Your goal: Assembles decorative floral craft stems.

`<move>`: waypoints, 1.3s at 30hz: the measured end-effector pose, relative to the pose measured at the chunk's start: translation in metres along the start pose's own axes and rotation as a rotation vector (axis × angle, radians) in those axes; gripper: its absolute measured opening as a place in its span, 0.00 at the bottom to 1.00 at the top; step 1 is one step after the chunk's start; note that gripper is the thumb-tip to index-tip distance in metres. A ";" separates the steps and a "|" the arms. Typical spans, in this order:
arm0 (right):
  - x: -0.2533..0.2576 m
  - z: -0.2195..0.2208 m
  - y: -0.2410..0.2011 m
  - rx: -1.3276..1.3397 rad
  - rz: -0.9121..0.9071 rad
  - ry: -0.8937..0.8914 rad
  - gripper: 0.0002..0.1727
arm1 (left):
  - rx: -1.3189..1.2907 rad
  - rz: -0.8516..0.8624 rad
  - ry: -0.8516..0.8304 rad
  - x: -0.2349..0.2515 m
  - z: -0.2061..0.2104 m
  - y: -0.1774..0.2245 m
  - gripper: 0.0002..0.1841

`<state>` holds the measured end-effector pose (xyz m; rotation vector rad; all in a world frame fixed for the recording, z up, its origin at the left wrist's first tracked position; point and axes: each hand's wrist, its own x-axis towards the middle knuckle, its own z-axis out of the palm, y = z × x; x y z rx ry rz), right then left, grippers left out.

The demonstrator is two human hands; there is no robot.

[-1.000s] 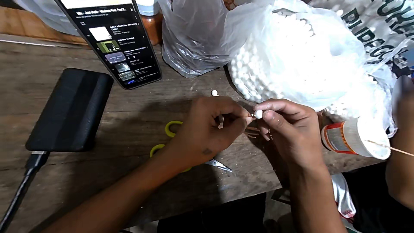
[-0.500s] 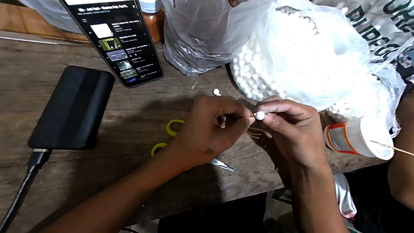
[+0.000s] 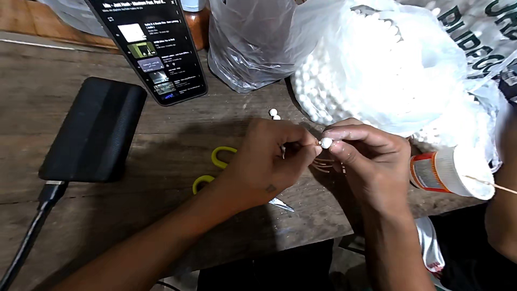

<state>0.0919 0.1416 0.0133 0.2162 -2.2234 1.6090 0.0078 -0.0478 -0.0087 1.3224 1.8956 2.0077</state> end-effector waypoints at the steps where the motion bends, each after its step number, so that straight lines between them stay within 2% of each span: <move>1: 0.000 0.000 0.000 -0.007 -0.012 -0.002 0.05 | -0.001 0.003 0.001 0.000 0.000 0.000 0.06; 8: 0.009 -0.001 -0.001 -0.053 -0.045 -0.005 0.06 | 0.039 -0.029 0.030 0.004 -0.006 -0.001 0.05; 11: 0.031 -0.004 -0.002 -0.122 -0.023 0.000 0.08 | 0.094 -0.010 0.126 0.014 -0.023 0.001 0.04; 14: 0.052 0.000 -0.004 -0.320 -0.010 -0.126 0.07 | 0.210 -0.032 0.237 0.021 -0.039 0.004 0.04; 18: 0.063 0.016 0.005 -0.692 -0.001 -0.302 0.04 | 0.271 -0.029 0.255 0.022 -0.044 0.000 0.04; 22: 0.060 0.031 0.016 -0.826 0.040 -0.308 0.09 | 0.226 -0.074 0.252 0.022 -0.040 0.001 0.03; 26: 0.058 0.041 0.020 -0.913 -0.004 -0.255 0.11 | 0.159 -0.077 0.240 0.021 -0.038 0.002 0.03; 30: 0.056 0.038 0.021 -0.862 0.007 -0.248 0.06 | 0.212 -0.015 0.248 0.020 -0.036 0.002 0.03; 32: 0.052 0.027 0.014 -0.777 0.051 -0.231 0.05 | 0.290 0.081 0.254 0.019 -0.036 0.000 0.04; 35: 0.039 0.005 -0.002 -0.558 0.057 -0.126 0.08 | 0.393 0.207 0.238 0.016 -0.034 -0.001 0.05; 39: 0.018 -0.007 -0.013 -0.238 -0.068 0.015 0.11 | 0.483 0.277 0.223 0.011 -0.024 0.005 0.06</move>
